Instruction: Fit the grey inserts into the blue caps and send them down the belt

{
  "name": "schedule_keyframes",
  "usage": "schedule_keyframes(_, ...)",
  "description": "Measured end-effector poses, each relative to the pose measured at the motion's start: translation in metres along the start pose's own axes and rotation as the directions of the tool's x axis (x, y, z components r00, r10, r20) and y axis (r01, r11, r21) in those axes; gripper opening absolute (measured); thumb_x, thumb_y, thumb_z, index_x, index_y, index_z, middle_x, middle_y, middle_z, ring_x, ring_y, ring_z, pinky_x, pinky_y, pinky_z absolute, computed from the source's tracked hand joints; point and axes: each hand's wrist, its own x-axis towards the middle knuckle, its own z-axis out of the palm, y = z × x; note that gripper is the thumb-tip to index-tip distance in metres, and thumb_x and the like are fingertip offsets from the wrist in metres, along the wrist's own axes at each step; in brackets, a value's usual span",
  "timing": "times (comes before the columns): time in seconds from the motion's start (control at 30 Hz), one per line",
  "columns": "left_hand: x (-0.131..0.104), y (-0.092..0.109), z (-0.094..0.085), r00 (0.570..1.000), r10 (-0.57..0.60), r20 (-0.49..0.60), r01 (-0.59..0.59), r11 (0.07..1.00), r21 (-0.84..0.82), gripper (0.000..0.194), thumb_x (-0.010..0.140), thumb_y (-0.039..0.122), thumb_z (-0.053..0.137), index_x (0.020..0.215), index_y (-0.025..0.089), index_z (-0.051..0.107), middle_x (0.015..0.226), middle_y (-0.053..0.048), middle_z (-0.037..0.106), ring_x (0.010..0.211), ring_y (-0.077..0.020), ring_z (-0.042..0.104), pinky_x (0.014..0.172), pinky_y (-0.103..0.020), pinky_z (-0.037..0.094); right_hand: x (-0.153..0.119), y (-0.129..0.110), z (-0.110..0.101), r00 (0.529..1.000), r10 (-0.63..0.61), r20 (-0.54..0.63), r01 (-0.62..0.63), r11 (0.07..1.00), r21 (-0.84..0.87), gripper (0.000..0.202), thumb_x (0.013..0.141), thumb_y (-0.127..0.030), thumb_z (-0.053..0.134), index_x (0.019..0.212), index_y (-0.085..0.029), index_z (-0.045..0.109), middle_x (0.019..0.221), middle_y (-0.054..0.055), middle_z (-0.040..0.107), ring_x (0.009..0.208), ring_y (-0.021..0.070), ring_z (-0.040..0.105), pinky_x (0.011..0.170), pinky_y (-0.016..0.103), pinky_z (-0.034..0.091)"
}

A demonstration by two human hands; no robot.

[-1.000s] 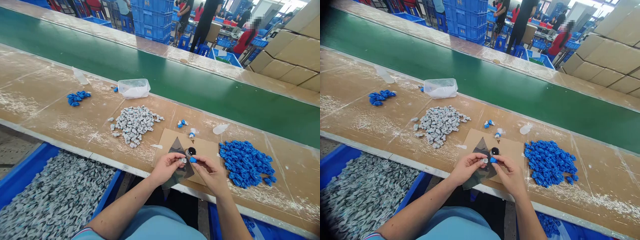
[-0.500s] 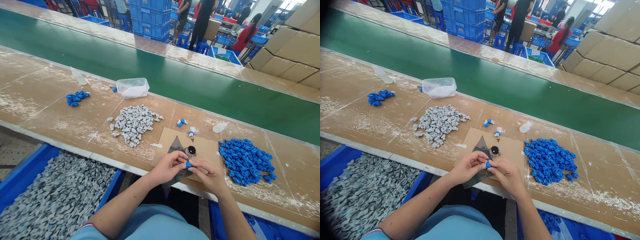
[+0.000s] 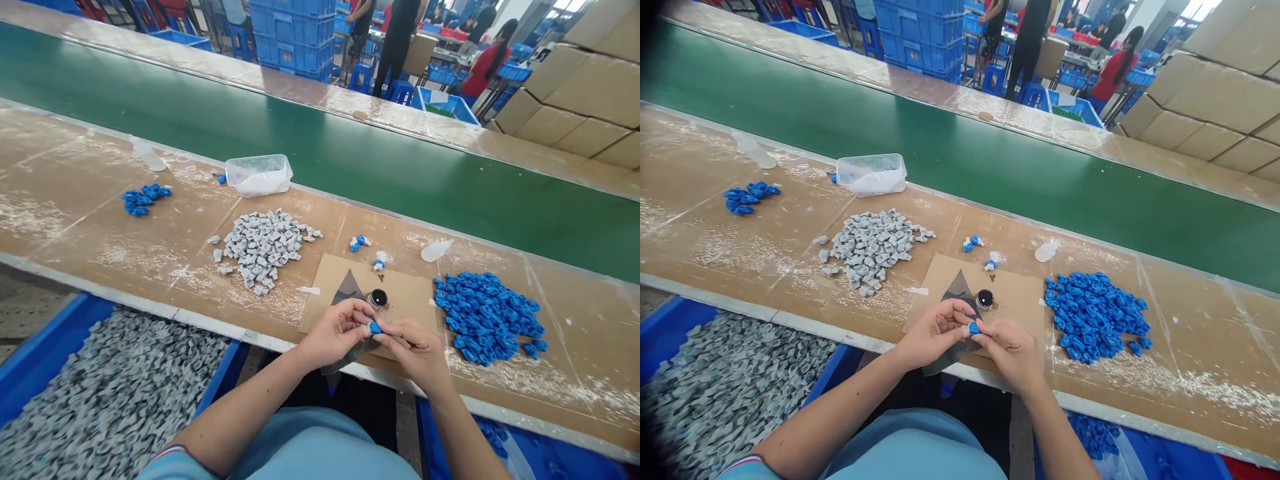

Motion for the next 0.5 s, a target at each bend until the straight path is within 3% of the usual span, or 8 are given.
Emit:
schedule_keyframes(0.13, 0.005, 0.005, -0.005, 1.0, -0.03, 0.005, 0.029, 0.997, 0.068, 0.032, 0.073, 0.026, 0.067, 0.102, 0.018, 0.057, 0.081, -0.001, 0.064, 0.076, -0.0136, 0.063, 0.073, -0.027, 0.051, -0.007, 0.005, -0.004, 1.0, 0.009, 0.011, -0.008, 0.995, -0.099, 0.018, 0.084, -0.028, 0.063, 0.099, -0.028, 0.074, 0.089, 0.003, 0.075, 0.077, 0.0164, 0.07, 0.068, 0.027, 0.058)
schedule_keyframes(0.23, 0.022, 0.018, -0.023, 0.995, 0.019, -0.096, -0.002, 0.984, 0.175, 0.029, 0.071, 0.029, 0.067, 0.097, 0.017, 0.059, 0.084, -0.003, 0.065, 0.08, -0.0155, 0.063, 0.073, -0.029, 0.052, -0.016, 0.015, -0.033, 0.997, 0.03, -0.077, -0.052, 0.953, -0.297, 0.021, 0.088, -0.032, 0.056, 0.098, -0.026, 0.073, 0.091, 0.004, 0.075, 0.082, 0.0175, 0.069, 0.073, 0.03, 0.056)
schedule_keyframes(0.3, 0.041, 0.029, -0.039, 0.975, 0.085, -0.204, -0.021, 0.954, 0.299, 0.029, 0.069, 0.028, 0.067, 0.095, 0.017, 0.06, 0.083, -0.003, 0.065, 0.08, -0.0165, 0.063, 0.073, -0.03, 0.053, -0.027, 0.024, -0.06, 0.979, 0.08, -0.189, -0.165, 0.857, -0.488, 0.025, 0.089, -0.036, 0.051, 0.087, -0.024, 0.073, 0.08, 0.005, 0.074, 0.074, 0.0185, 0.068, 0.069, 0.031, 0.054)
schedule_keyframes(0.37, 0.063, 0.038, -0.052, 0.945, 0.162, -0.285, -0.017, 0.892, 0.452, 0.025, 0.067, 0.024, 0.067, 0.09, 0.017, 0.062, 0.078, -0.001, 0.064, 0.076, -0.0164, 0.063, 0.073, -0.031, 0.053, -0.04, 0.034, -0.084, 0.954, 0.152, -0.258, -0.288, 0.701, -0.652, 0.032, 0.088, -0.043, 0.048, 0.077, -0.024, 0.072, 0.071, 0.005, 0.071, 0.065, 0.02, 0.065, 0.06, 0.032, 0.05)
schedule_keyframes(0.5, 0.102, 0.047, -0.057, 0.912, 0.249, -0.327, 0.022, 0.764, 0.645, 0.015, 0.07, 0.015, 0.061, 0.086, 0.017, 0.062, 0.076, -0.002, 0.065, 0.07, -0.0164, 0.063, 0.073, -0.032, 0.053, -0.06, 0.054, -0.101, 0.908, 0.273, -0.317, -0.411, 0.442, -0.797, 0.038, 0.087, -0.047, 0.042, 0.079, -0.024, 0.071, 0.068, 0.007, 0.068, 0.061, 0.0225, 0.063, 0.053, 0.032, 0.044)
